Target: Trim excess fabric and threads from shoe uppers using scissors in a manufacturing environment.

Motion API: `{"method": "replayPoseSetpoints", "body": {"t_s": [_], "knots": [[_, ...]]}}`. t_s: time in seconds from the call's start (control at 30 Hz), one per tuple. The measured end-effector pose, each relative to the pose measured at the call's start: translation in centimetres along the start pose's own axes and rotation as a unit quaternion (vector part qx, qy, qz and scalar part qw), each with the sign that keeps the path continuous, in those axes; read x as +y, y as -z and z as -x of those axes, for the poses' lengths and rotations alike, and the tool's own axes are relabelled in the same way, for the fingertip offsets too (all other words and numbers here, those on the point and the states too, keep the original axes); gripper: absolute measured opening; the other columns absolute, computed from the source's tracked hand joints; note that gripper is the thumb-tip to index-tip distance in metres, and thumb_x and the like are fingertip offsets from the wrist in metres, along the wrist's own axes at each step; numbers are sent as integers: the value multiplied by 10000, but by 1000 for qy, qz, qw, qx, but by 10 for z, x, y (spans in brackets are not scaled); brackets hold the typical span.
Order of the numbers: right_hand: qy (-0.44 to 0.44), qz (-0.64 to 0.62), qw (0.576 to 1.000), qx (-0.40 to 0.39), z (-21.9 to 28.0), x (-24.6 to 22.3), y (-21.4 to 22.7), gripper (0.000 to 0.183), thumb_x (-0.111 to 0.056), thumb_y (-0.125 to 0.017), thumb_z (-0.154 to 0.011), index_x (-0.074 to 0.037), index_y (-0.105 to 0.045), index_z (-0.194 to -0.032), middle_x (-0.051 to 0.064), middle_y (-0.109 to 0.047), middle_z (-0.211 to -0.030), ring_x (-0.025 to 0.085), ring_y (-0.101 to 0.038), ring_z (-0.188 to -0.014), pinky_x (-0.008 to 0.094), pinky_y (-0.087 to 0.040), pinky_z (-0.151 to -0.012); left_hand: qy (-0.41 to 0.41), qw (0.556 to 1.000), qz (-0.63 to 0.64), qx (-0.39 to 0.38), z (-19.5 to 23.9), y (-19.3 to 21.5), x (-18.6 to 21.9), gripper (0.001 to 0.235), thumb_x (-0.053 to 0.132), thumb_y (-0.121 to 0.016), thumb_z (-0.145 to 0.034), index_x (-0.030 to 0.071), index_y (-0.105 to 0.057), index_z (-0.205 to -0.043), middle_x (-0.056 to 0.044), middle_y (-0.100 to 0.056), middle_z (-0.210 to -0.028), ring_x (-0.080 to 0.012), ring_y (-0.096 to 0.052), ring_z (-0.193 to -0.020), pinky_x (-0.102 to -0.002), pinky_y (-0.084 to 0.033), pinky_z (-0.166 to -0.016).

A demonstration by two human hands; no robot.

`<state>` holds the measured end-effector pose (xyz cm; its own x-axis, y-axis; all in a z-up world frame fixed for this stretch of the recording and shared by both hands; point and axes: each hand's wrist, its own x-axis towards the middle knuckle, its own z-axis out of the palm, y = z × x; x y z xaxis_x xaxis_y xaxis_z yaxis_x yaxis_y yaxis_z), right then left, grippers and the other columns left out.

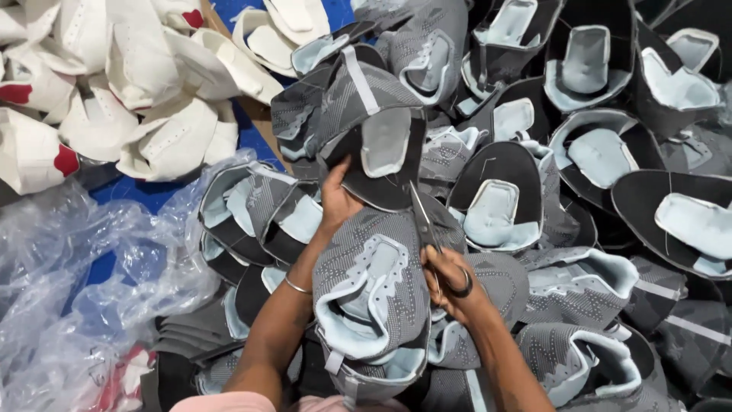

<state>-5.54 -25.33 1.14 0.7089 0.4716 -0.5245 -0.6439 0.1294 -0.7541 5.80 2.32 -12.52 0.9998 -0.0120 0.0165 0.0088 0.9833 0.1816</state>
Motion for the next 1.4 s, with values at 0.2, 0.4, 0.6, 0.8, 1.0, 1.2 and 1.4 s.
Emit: {"method": "replayPoseSetpoints", "body": {"t_s": [0.2,0.4,0.6,0.8,1.0,1.2,1.4], "knots": [[-18,-35,999,-10,1,8,8,414,-476,-608,-998,-63,-581,-1003,-6,-513,-564,73,-481,-397,210,-420,-377,-239,698,-653,171,30,-85,30,361,172,-664,-1049,-113,-646,-1270,-215,-635,-1004,-225,-541,-907,-374,-426,-836],[-25,-119,988,-99,-14,12,22,479,-499,-526,-1027,-26,-579,-1081,82,-617,-622,159,-650,-476,251,-536,-444,-253,786,-527,200,12,-37,51,270,121,-668,-1063,-138,-645,-1132,-132,-673,-1003,-175,-613,-878,-315,-525,-805],[-66,-150,970,-180,-11,16,38,555,-556,-460,-1036,-21,-520,-1168,116,-636,-706,208,-655,-556,317,-550,-522,-142,952,-210,172,18,-57,50,268,65,-541,-1028,-104,-603,-1225,-192,-720,-1154,-282,-740,-994,-396,-633,-879],[-83,-260,906,-324,-15,-18,18,720,-688,-402,-1023,-9,-499,-1242,161,-650,-850,267,-630,-721,356,-503,-646,-45,977,-140,155,24,-68,50,252,72,-522,-1053,-108,-583,-1218,-215,-700,-1172,-305,-738,-1031,-428,-632,-901],[-135,-275,900,-311,-36,-61,-19,822,-760,-390,-922,3,-559,-1179,154,-641,-791,252,-617,-680,327,-502,-617,-92,959,-231,135,30,-110,53,258,67,-538,-1052,-70,-578,-1267,-173,-710,-1216,-244,-732,-1061,-375,-607,-955],[-29,-214,967,-136,-60,-18,3,331,-361,-654,-1089,-45,-564,-1055,-1,-512,-657,81,-467,-500,211,-369,-427,-106,951,-286,55,31,-124,89,258,62,-582,-1106,-95,-574,-1311,-170,-705,-1222,-237,-719,-1062,-361,-589,-957],[41,-38,996,-65,48,-37,8,308,-227,-731,-906,-31,-531,-1033,-1,-502,-565,101,-467,-419,250,-381,-376,-190,917,-348,34,82,-256,80,280,68,-598,-1102,-82,-579,-1337,-175,-673,-1244,-222,-695,-1091,-371,-584,-998]]}}
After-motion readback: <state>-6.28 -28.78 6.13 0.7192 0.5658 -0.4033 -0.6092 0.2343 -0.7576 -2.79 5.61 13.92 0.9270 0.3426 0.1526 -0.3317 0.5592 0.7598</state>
